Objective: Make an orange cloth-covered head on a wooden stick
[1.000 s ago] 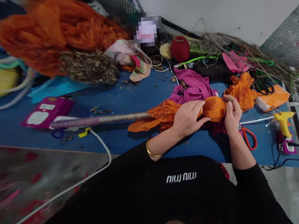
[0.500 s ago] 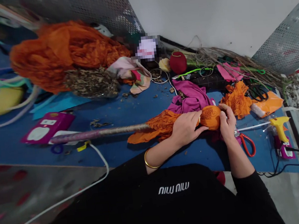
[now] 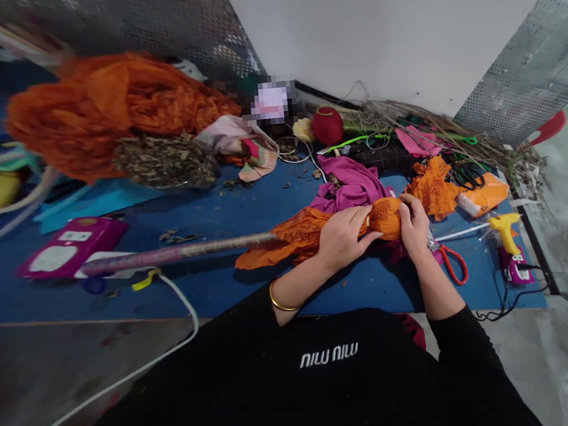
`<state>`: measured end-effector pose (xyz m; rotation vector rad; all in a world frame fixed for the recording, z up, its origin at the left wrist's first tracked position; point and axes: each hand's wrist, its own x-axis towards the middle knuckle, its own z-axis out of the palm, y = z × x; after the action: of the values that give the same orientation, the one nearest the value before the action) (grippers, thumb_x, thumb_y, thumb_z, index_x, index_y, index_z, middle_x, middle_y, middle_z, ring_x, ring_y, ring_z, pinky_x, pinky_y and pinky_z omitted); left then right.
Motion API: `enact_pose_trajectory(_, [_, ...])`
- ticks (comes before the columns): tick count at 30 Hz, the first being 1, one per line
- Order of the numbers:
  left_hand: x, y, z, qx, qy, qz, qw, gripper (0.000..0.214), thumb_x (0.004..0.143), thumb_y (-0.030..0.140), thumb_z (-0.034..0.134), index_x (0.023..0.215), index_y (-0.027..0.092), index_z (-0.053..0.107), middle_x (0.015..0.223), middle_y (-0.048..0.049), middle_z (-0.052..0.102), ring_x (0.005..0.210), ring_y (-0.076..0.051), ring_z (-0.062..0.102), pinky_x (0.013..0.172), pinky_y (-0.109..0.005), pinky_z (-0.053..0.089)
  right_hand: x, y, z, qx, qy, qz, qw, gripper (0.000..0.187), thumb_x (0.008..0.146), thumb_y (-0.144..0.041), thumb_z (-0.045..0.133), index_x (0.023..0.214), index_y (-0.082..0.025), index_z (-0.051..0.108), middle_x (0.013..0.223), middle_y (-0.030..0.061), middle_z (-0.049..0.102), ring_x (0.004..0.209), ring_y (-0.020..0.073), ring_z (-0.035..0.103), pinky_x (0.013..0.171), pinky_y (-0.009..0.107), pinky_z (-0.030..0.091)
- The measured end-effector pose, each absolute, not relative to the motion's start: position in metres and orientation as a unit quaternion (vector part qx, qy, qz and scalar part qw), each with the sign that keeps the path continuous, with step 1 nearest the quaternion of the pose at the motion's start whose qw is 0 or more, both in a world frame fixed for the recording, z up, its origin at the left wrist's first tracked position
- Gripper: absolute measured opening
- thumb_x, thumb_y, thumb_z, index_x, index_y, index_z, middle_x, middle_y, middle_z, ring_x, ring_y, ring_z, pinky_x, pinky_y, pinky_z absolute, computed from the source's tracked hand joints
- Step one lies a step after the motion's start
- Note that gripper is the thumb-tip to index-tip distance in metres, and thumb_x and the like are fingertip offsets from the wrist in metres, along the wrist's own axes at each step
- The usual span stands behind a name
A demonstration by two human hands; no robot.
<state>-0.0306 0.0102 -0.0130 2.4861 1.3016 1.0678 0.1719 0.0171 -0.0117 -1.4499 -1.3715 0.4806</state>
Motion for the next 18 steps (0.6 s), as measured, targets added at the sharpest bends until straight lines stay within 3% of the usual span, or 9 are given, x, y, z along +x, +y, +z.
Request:
enact_pose_trajectory(5, [-0.03, 0.011, -0.015, 0.797, 0.399, 0.454, -0.005, 0.053, 0.103, 0.055, 0.058, 0.126, 0.008, 0.068, 0.115, -0.0166, 0.077, 0.103, -0.028, 0.074, 0.09, -0.04, 0.059, 0.17, 0.001, 0.017, -0.595, -0.551, 0.182, 0.556, 0.041, 0.098, -0.056, 0.054, 0.113, -0.022, 0.071, 0.113, 0.0097, 0.078, 0.106, 0.0249, 0.074, 0.099, 0.046, 0.058])
enact_pose_trajectory(8, [-0.03, 0.011, -0.011, 0.788, 0.382, 0.482, -0.023, 0.042, 0.103, 0.046, 0.061, 0.12, 0.009, 0.07, 0.107, -0.0142, 0.078, 0.097, -0.026, 0.073, 0.087, -0.039, 0.057, 0.18, 0.001, 0.055, -0.582, -0.603, 0.132, 0.53, 0.026, 0.096, -0.048, 0.06, 0.102, -0.025, 0.073, 0.099, 0.0055, 0.079, 0.093, 0.0239, 0.075, 0.088, 0.044, 0.061])
enact_pose_trajectory(11, [-0.03, 0.01, -0.009, 0.782, 0.374, 0.498, -0.02, 0.032, 0.103, 0.037, 0.063, 0.117, 0.01, 0.071, 0.104, -0.0125, 0.078, 0.094, -0.024, 0.073, 0.086, -0.037, 0.056, 0.198, 0.037, 0.09, -0.567, -0.65, 0.087, 0.498, 0.019, 0.094, -0.038, 0.061, 0.093, -0.024, 0.074, 0.095, 0.0044, 0.078, 0.093, 0.0229, 0.074, 0.093, 0.045, 0.059])
enact_pose_trajectory(15, [-0.029, 0.01, -0.01, 0.79, 0.358, 0.498, 0.004, 0.025, 0.103, 0.032, 0.062, 0.115, 0.012, 0.071, 0.103, -0.0119, 0.078, 0.097, -0.023, 0.073, 0.089, -0.037, 0.056, 0.213, 0.137, 0.115, -0.593, -0.712, -0.031, 0.375, 0.025, 0.096, -0.024, 0.05, 0.107, -0.021, 0.073, 0.105, 0.0058, 0.077, 0.098, 0.0212, 0.071, 0.096, 0.043, 0.058])
enact_pose_trajectory(18, [-0.028, 0.01, -0.01, 0.795, 0.354, 0.493, 0.017, 0.024, 0.103, 0.031, 0.06, 0.114, 0.013, 0.07, 0.102, -0.0113, 0.078, 0.097, -0.022, 0.073, 0.088, -0.037, 0.057, 0.204, 0.214, 0.124, -0.639, -0.719, -0.051, 0.269, 0.031, 0.096, -0.015, 0.05, 0.115, -0.017, 0.074, 0.117, 0.0114, 0.078, 0.111, 0.0241, 0.07, 0.109, 0.046, 0.052])
